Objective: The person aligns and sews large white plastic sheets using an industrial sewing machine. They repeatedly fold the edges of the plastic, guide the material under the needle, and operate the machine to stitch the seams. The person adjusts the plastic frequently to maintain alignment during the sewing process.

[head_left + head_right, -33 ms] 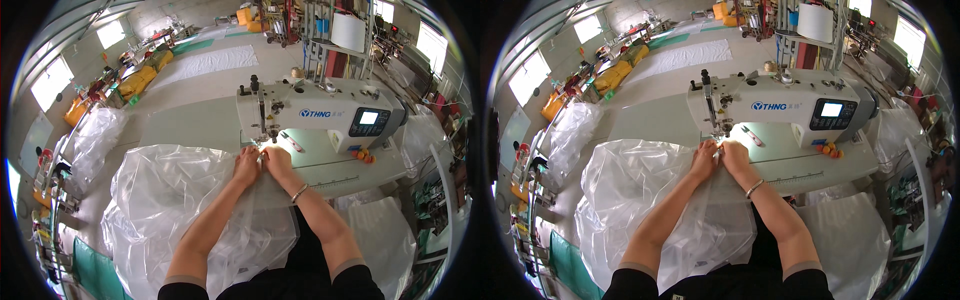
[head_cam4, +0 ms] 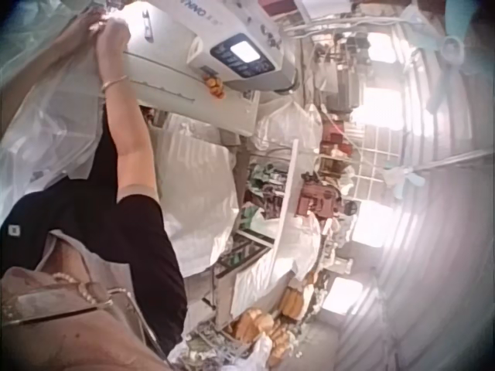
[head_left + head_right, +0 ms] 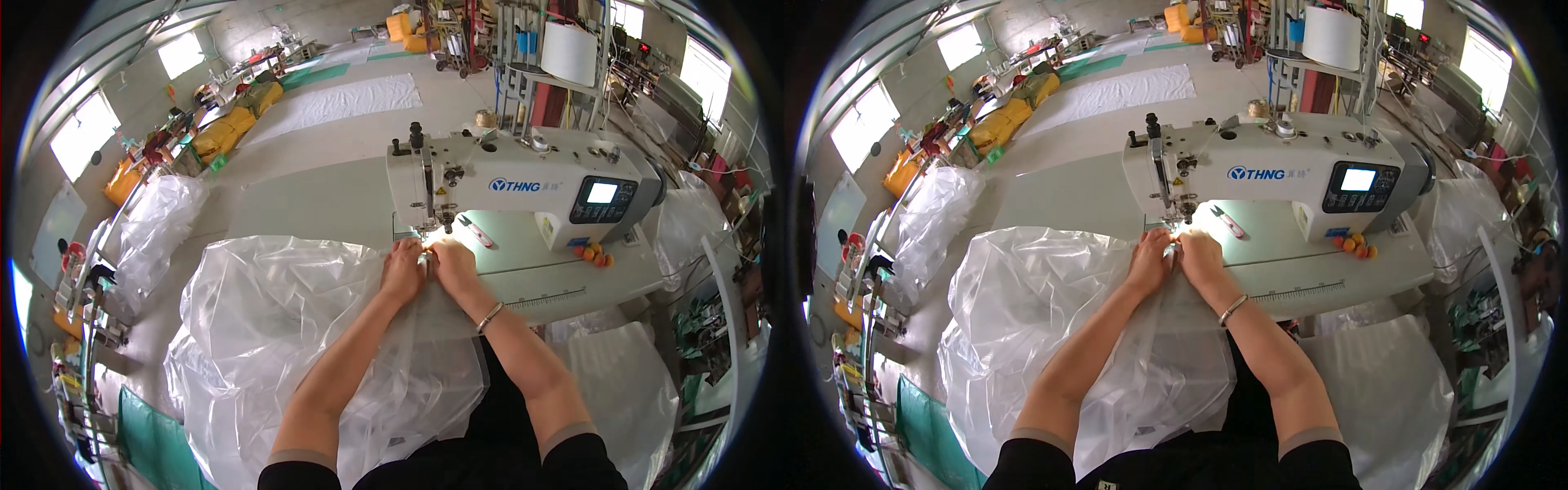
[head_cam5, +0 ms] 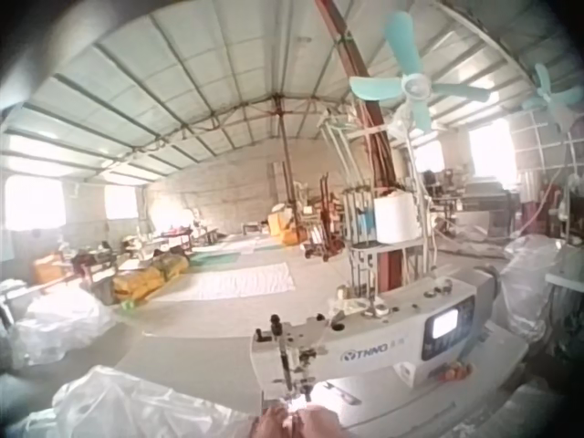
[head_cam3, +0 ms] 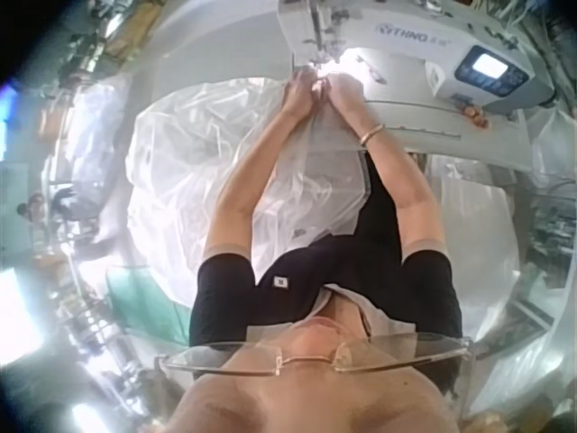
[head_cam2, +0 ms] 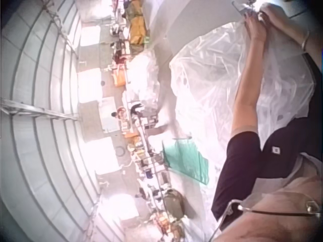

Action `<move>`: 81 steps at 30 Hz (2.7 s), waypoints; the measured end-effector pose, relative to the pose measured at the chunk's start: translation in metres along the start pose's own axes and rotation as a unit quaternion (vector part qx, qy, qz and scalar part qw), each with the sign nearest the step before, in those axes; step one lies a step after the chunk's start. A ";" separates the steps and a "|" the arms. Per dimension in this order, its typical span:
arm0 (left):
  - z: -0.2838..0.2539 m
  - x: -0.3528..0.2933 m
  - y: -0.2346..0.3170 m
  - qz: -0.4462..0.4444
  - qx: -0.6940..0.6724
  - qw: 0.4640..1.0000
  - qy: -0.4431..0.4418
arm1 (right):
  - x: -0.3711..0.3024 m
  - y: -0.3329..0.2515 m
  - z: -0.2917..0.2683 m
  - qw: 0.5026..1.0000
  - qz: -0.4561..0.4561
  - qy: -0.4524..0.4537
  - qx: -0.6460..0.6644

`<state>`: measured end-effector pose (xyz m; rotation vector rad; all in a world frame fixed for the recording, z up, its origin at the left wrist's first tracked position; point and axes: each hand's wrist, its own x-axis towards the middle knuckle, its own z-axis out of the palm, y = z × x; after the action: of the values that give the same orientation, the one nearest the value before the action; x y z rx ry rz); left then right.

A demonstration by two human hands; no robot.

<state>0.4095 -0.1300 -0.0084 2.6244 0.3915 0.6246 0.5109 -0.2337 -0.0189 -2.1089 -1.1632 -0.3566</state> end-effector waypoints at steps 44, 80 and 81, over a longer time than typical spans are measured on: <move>0.009 0.000 0.006 0.031 -0.214 0.969 0.118 | 0.013 -0.010 -0.023 0.963 -0.090 -0.222 -0.124; -0.007 -0.003 0.006 0.095 0.020 0.995 -0.006 | -0.084 -0.058 -0.044 0.994 -0.019 -0.053 -0.097; -0.006 -0.005 0.002 0.124 0.027 0.992 0.021 | -0.088 -0.060 -0.047 0.996 -0.005 -0.050 -0.074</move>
<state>0.4026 -0.1317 -0.0045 2.7387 0.0945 0.7603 0.4166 -0.2997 -0.0056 -2.2720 -1.2389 -0.3539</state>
